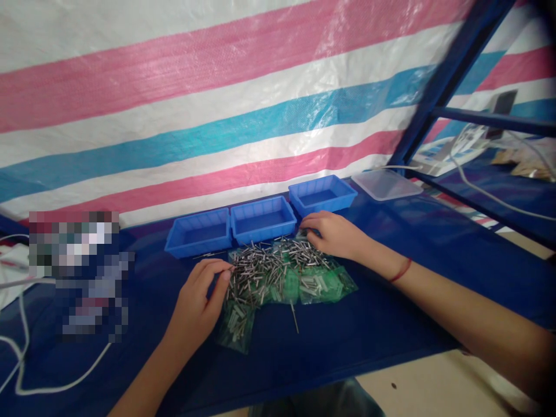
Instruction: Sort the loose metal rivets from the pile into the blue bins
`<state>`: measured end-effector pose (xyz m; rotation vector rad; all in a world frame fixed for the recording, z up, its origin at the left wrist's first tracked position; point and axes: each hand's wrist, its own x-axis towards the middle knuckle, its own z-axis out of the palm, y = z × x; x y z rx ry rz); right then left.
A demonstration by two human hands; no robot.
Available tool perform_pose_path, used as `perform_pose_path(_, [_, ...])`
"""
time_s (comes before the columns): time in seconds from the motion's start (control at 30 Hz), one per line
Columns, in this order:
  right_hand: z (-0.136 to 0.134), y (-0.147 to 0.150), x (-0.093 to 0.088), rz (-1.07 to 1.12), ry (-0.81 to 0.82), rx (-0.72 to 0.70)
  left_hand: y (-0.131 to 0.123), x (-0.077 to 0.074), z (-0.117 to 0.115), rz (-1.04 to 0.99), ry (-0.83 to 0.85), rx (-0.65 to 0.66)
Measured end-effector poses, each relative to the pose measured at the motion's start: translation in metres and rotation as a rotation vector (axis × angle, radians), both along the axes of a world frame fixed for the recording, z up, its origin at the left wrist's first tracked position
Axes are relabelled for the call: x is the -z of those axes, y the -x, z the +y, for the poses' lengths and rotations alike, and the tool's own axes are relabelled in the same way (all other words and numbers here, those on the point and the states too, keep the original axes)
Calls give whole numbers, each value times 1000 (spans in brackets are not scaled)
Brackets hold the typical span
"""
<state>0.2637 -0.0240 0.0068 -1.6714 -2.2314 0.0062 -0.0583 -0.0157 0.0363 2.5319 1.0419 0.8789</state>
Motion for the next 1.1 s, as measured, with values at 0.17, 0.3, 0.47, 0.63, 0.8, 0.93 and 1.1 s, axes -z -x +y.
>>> perform_pose_path(0.17, [17, -2, 8, 1, 35, -77, -1, -2, 4, -19, 31, -4])
perform_pose_path(0.3, [23, -6, 13, -12, 68, -102, -1, 2, 2, -13, 78, -6])
perform_pose_path(0.47, [20, -7, 5, -49, 103, -124, -1, 3, 2, -13, 96, 2])
perform_pose_path(0.63, [19, -7, -6, -96, 118, -160, 0, 3, 2, -9, 98, 13])
perform_pose_path(0.8, [22, -9, -7, -156, 85, -133, 2, 3, 1, -13, 112, 21])
perform_pose_path(0.93, [22, -9, -5, -220, 60, -119, 2, 4, 2, -7, 103, 5])
perform_pose_path(1.1, [17, -7, -9, -302, 42, -121, 3, 9, 0, 63, 123, -17])
